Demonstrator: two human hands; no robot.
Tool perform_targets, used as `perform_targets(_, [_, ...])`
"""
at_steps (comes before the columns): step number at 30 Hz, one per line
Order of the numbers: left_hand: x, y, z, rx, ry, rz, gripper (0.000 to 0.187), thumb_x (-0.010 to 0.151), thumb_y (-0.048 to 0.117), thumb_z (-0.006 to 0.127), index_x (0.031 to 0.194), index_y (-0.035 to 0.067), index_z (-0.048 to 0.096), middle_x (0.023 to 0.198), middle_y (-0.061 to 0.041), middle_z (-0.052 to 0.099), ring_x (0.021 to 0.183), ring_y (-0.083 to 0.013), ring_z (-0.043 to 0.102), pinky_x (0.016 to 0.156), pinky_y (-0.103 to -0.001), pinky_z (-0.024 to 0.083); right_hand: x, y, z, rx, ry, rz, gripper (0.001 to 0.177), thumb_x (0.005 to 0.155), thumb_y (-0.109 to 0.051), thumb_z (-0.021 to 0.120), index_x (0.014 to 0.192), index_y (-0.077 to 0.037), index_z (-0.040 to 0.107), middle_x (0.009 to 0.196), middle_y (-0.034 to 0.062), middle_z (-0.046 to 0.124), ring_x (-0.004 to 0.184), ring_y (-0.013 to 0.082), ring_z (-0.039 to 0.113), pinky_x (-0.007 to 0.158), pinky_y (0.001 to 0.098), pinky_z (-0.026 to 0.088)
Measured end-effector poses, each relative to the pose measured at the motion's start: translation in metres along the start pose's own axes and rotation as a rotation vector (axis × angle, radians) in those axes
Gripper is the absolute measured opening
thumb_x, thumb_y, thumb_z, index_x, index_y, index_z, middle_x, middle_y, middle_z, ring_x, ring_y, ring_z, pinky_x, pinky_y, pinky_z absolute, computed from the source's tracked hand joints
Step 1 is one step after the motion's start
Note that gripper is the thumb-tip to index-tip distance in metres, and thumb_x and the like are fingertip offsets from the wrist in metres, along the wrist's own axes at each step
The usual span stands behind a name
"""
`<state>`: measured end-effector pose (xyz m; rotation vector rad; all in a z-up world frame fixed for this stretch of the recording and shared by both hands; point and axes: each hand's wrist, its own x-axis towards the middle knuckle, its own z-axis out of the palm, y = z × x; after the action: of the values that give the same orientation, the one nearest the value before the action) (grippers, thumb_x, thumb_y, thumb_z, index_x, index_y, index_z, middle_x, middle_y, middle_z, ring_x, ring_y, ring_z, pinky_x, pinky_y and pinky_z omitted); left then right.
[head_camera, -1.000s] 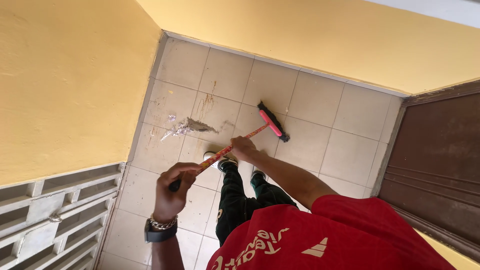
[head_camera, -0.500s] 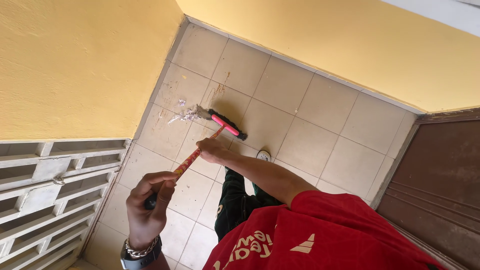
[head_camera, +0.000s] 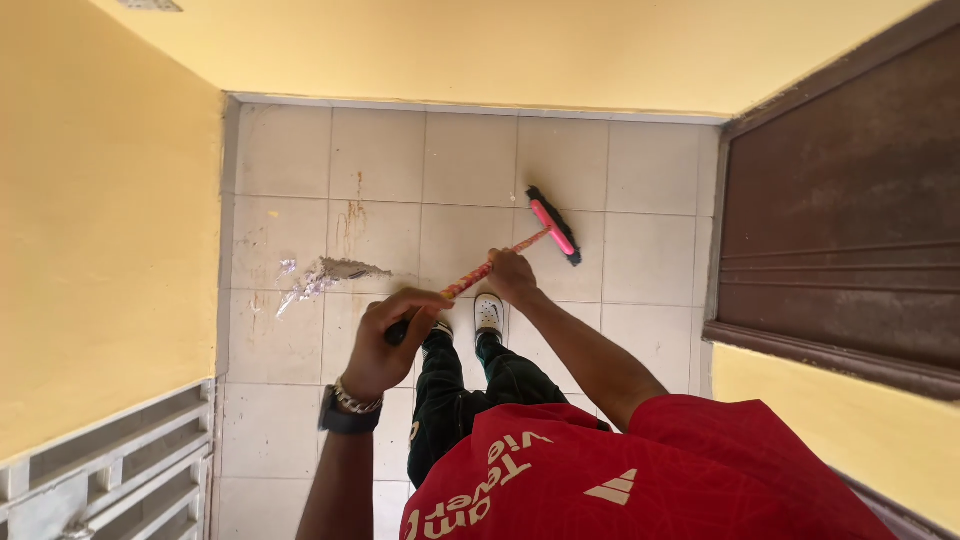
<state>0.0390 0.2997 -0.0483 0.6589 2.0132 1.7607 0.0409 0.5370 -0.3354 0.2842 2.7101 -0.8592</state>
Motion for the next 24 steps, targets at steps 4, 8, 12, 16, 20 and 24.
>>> perform_targets(4, [0.026, -0.042, 0.022, -0.025, -0.09, 0.054, 0.019, 0.101, 0.0, 0.057, 0.114, 0.005, 0.069, 0.082, 0.002, 0.066, 0.063, -0.0017, 0.047, 0.054, -0.023, 0.037, -0.007, 0.056, 0.005, 0.004, -0.043, 0.159, 0.014, 0.092, -0.012, 0.059, 0.094, -0.003, 0.069, 0.097, 0.0215, 0.07, 0.095, 0.038, 0.069, 0.085, 0.0492, 0.055])
perform_targets(8, [0.023, -0.047, 0.018, -0.041, -0.099, -0.055, 0.015, 0.102, 0.004, 0.059, 0.113, 0.005, 0.07, 0.071, 0.002, 0.061, 0.06, -0.002, 0.043, 0.054, -0.023, 0.033, -0.007, 0.056, 0.024, 0.023, -0.046, 0.224, 0.013, 0.09, -0.012, 0.061, 0.095, -0.003, 0.069, 0.096, 0.0211, 0.072, 0.096, 0.0383, 0.07, 0.085, 0.0486, 0.056])
perform_targets(12, [-0.003, -0.028, -0.017, 0.013, 0.04, -0.096, 0.015, 0.102, 0.004, 0.061, 0.112, 0.002, 0.072, 0.076, 0.001, 0.062, 0.065, -0.0017, 0.046, 0.056, -0.02, 0.036, 0.002, -0.004, 0.044, 0.062, -0.085, 0.149, 0.013, 0.084, -0.008, 0.064, 0.093, -0.003, 0.07, 0.098, 0.0229, 0.071, 0.096, 0.04, 0.07, 0.087, 0.049, 0.056])
perform_targets(16, [-0.033, 0.0, -0.048, 0.033, 0.184, -0.128, 0.014, 0.101, 0.002, 0.06, 0.11, 0.0, 0.07, 0.081, -0.001, 0.066, 0.064, -0.0025, 0.045, 0.055, -0.021, 0.036, 0.011, -0.076, 0.05, 0.089, -0.141, -0.03, 0.013, 0.087, -0.014, 0.067, 0.093, -0.003, 0.07, 0.095, 0.0221, 0.072, 0.096, 0.0381, 0.071, 0.087, 0.0482, 0.057])
perform_targets(20, [-0.051, 0.027, -0.055, 0.106, 0.317, -0.12, 0.015, 0.105, 0.002, 0.056, 0.114, 0.001, 0.068, 0.078, 0.0, 0.065, 0.065, -0.0017, 0.049, 0.057, -0.02, 0.039, 0.018, -0.136, 0.041, 0.158, -0.283, -0.097, 0.016, 0.088, -0.014, 0.068, 0.098, -0.004, 0.073, 0.095, 0.0201, 0.075, 0.094, 0.0359, 0.074, 0.087, 0.0463, 0.058])
perform_targets(24, [-0.065, 0.033, -0.057, 0.174, 0.318, -0.173, 0.015, 0.1, -0.002, 0.061, 0.113, 0.0, 0.069, 0.069, -0.001, 0.062, 0.058, -0.0015, 0.042, 0.054, -0.02, 0.03, 0.031, -0.158, 0.042, 0.122, -0.389, -0.135, 0.016, 0.086, -0.007, 0.066, 0.099, -0.003, 0.073, 0.097, 0.0194, 0.074, 0.094, 0.0362, 0.073, 0.085, 0.0473, 0.058])
